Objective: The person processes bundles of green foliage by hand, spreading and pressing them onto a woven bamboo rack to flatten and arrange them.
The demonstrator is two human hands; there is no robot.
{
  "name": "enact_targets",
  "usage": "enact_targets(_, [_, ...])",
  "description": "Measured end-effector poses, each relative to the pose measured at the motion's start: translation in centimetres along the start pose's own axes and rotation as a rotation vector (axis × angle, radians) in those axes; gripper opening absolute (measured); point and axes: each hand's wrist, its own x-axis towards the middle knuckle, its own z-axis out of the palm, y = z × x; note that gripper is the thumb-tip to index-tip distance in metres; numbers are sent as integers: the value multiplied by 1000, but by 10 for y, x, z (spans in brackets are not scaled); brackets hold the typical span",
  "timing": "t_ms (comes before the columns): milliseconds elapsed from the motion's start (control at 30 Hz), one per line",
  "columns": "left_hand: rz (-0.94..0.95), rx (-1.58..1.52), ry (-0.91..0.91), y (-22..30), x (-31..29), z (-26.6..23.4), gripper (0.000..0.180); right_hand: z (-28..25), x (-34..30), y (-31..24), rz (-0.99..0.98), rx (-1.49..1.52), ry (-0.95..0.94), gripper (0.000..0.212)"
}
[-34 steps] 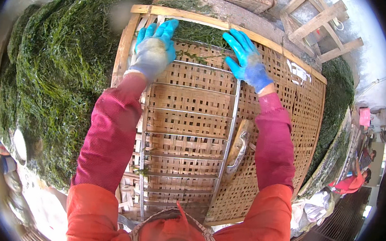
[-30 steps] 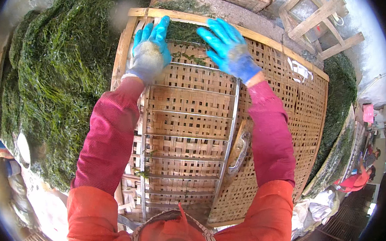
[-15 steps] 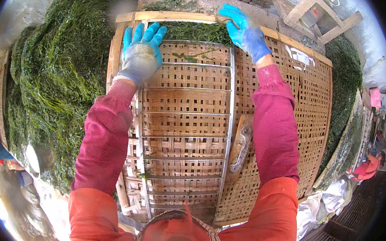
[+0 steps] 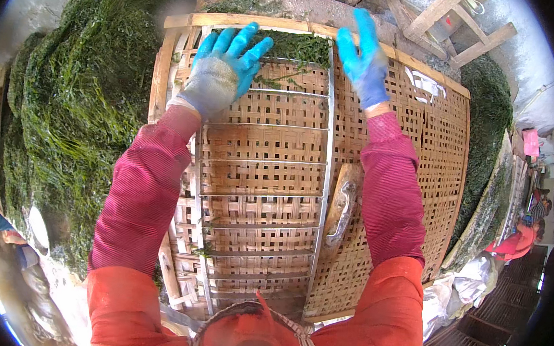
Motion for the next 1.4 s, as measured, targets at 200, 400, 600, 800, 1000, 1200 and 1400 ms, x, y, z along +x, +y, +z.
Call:
enact_targets(200, [26, -107, -141, -15, -1, 1, 53, 7, -5, -12, -176, -116, -400, 44])
enact_targets(400, [57, -94, -93, -15, -1, -2, 51, 28, -14, 7, 323, 84, 58, 47])
enact_targets(600, [-47, -170, 181, -17, -7, -11, 51, 22, -18, -62, -165, -244, -32, 40])
enact_targets(800, [-147, -43, -215, 4, 1, -36, 56, -71, -172, -103, 283, -569, -108, 66])
enact_targets(1000, [-204, -186, -22, -10, -9, -27, 52, -78, -258, -183, 582, -545, -125, 44])
enact_targets(1200, [-368, -341, 572, -14, -18, 6, 43, -83, -225, -173, 588, -390, -37, 36])
enact_targets(1400, [-407, -355, 679, -16, -20, 8, 47, 3, -9, -98, -186, -357, -124, 38])
